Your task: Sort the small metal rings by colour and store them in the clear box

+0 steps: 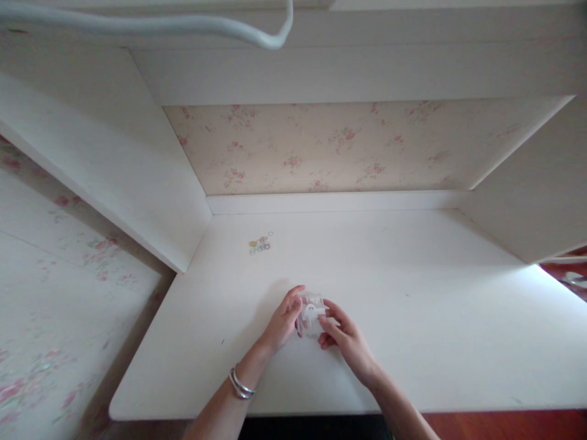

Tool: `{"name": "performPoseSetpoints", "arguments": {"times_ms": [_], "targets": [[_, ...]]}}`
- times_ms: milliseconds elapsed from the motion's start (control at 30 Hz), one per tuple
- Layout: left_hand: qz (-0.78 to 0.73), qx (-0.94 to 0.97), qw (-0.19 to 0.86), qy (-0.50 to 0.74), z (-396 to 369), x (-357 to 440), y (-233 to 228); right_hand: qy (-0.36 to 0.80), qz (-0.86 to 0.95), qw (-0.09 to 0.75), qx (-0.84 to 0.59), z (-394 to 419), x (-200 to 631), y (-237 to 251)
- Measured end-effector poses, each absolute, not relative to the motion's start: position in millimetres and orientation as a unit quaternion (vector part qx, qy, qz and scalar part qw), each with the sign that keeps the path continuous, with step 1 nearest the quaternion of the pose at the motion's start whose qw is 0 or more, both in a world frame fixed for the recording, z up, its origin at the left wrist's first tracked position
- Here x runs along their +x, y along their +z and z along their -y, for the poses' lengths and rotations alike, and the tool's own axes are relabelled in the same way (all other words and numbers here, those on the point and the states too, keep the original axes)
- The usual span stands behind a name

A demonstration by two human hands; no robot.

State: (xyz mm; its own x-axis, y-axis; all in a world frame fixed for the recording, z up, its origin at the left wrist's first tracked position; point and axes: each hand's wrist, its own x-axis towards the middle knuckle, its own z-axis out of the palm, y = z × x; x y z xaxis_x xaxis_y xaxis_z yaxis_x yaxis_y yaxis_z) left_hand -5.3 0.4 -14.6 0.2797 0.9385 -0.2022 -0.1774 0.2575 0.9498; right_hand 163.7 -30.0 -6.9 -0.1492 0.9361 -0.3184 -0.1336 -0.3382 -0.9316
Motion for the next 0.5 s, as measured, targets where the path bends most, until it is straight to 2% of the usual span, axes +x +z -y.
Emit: {"name": "performPoseSetpoints", "arguments": {"times_ms": [167,300,500], "targets": [[-0.436,0.426,0.658,0.442,-2,-6,-19,0.606,0.340,0.490,-0.526,4,215,-2],[-0.444,0.421,0.657,0.441,-2,-7,-20,0.507,0.270,0.565,-0.593,-40,291,-7],[-0.445,0.458,0.638,0.431,-1,-6,-19,0.414,0.249,0.556,-0.677,-86,391,-14]]}}
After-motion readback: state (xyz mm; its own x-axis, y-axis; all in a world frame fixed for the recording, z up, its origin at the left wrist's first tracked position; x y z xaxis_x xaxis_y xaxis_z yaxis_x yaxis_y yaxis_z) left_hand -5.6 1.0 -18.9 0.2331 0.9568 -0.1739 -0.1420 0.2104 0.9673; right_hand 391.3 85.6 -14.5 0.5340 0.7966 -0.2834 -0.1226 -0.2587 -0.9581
